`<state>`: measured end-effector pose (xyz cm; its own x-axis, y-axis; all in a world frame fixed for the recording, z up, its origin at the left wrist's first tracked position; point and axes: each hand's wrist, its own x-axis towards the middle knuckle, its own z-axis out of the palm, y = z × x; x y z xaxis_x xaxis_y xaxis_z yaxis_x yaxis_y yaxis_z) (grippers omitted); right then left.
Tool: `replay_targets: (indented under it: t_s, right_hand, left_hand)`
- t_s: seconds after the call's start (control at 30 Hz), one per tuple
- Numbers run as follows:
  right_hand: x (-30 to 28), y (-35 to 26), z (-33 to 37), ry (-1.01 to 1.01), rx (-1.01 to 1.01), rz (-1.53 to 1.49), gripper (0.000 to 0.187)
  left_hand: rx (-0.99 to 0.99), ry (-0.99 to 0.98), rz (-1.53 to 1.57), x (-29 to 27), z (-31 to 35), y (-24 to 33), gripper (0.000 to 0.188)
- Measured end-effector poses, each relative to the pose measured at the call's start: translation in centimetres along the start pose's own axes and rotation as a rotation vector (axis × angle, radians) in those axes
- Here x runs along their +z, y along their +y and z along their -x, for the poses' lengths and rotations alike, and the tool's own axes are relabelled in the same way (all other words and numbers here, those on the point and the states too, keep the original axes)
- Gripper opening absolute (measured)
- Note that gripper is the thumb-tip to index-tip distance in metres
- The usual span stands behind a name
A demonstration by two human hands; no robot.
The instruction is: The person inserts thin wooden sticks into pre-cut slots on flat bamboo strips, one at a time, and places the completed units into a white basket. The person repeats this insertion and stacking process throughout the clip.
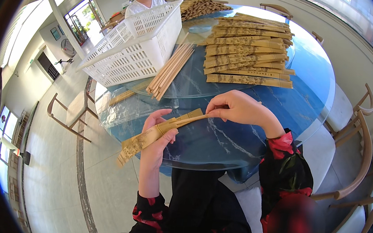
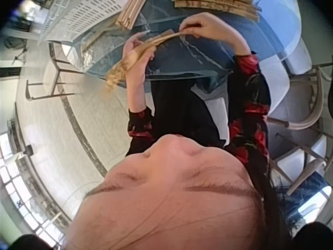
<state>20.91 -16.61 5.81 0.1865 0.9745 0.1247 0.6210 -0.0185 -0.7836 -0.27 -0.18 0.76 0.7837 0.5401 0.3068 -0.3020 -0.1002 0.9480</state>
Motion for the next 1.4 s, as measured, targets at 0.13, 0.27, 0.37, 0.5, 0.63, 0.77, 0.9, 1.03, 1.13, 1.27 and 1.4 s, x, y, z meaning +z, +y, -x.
replay_targets:
  t_s: [0.13, 0.27, 0.37, 0.5, 0.63, 0.77, 0.9, 1.03, 1.13, 1.27, 1.4]
  right_hand:
    - [1.1, -1.0, -0.2, -0.044, -0.091, -0.034, 0.015]
    - [1.2, -0.7, -0.1, -0.005, -0.053, -0.022, 0.016]
    - [1.2, -0.4, -0.1, 0.059, -0.013, -0.014, 0.016]
    - [1.4, -0.1, -0.3, 0.135, -0.096, 0.036, 0.015]
    - [1.7, 0.3, -0.3, 0.125, -0.141, 0.052, 0.016]
    - [2.0, 0.1, -0.5, 0.092, -0.074, -0.002, 0.018]
    - [2.1, -0.3, -0.4, 0.038, -0.084, -0.046, 0.022]
    - [2.3, -0.4, -0.6, -0.053, -0.15, -0.15, 0.027]
    - [2.9, -0.9, -0.6, -0.103, -0.178, -0.181, 0.028]
    - [4.2, -1.6, -1.2, -0.042, -0.203, -0.174, 0.025]
    - [4.8, -1.4, -1.5, 0.03, -0.212, -0.145, 0.026]
  left_hand:
    - [0.062, -0.042, -0.022, 0.0, 0.0, -0.4, 0.049]
    - [0.046, -0.044, 0.015, -0.1, 0.0, -0.7, 0.045]
    - [0.034, -0.041, 0.107, -0.1, -0.1, -1.0, 0.037]
    - [-0.012, 0.055, 0.321, -0.3, 0.0, -1.1, 0.026]
    - [0.031, 0.121, 0.274, -0.5, 0.1, -1.9, 0.022]
    - [0.021, 0.148, 0.259, -0.8, 0.2, -2.2, 0.017]
    - [-0.02, 0.081, 0.283, -1.4, 0.2, -2.4, 0.013]
    - [-0.106, -0.128, 0.201, -1.6, 0.3, -1.9, 0.012]
    - [-0.145, -0.29, 0.098, -0.6, 0.3, -0.8, 0.015]
    - [-0.161, -0.296, 0.073, -0.5, 0.2, -0.9, 0.019]
    - [-0.097, -0.181, 0.149, -0.5, 0.1, -1.5, 0.016]
